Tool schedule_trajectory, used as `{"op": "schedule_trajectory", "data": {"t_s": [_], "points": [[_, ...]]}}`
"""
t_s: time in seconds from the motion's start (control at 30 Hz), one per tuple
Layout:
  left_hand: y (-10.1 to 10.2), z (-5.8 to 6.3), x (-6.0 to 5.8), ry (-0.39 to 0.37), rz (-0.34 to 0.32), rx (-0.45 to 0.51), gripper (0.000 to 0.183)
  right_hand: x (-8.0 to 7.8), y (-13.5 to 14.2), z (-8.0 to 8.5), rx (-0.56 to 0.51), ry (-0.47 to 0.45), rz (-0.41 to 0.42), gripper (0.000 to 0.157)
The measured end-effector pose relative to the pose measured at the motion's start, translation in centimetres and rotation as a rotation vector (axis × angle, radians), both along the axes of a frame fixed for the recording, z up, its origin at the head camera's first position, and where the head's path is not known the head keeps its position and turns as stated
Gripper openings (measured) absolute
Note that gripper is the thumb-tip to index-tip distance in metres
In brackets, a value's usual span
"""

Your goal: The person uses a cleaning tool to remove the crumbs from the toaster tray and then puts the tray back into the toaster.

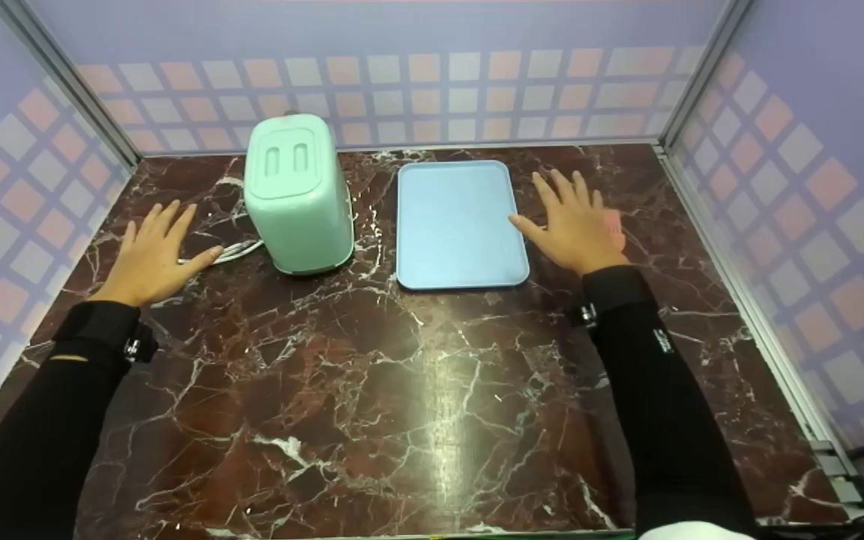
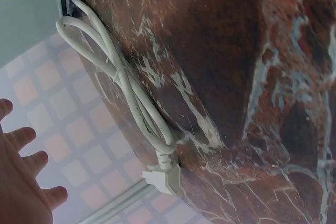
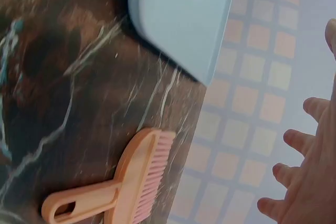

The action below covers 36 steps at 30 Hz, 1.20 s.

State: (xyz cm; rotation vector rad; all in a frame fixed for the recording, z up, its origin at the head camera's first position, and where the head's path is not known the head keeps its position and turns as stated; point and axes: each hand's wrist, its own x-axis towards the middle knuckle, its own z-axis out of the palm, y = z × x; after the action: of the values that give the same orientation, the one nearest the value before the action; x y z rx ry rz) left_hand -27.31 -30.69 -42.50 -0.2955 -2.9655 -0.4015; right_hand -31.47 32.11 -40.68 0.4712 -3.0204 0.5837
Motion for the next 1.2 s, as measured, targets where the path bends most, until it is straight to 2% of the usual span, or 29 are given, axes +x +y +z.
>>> {"op": "schedule_trajectory", "data": {"t_s": [0.23,0.53,0.8,0.93,1.2], "points": [[1.7,0.1,-0.1,0.004,-0.007,0.059,0.094,0.1,-2.3,0.1,-0.066,0.025,0.049,0.087],[4.0,-1.1,-0.6,-0.036,-0.044,0.094,0.099,0.1,-6.3,0.0,-0.132,-0.041,0.09,0.085],[4.9,-1.8,-0.6,-0.04,-0.049,0.128,0.1,-0.3,-10.0,-0.2,-0.146,-0.075,0.137,0.087],[5.4,-2.0,-0.5,-0.042,-0.051,0.223,0.098,-0.6,-11.9,-0.3,-0.25,-0.111,0.15,0.086],[7.5,-2.7,-0.7,-0.031,0.005,0.466,0.086,-1.1,-15.7,-1.1,-0.512,-0.16,0.152,0.079]]}}
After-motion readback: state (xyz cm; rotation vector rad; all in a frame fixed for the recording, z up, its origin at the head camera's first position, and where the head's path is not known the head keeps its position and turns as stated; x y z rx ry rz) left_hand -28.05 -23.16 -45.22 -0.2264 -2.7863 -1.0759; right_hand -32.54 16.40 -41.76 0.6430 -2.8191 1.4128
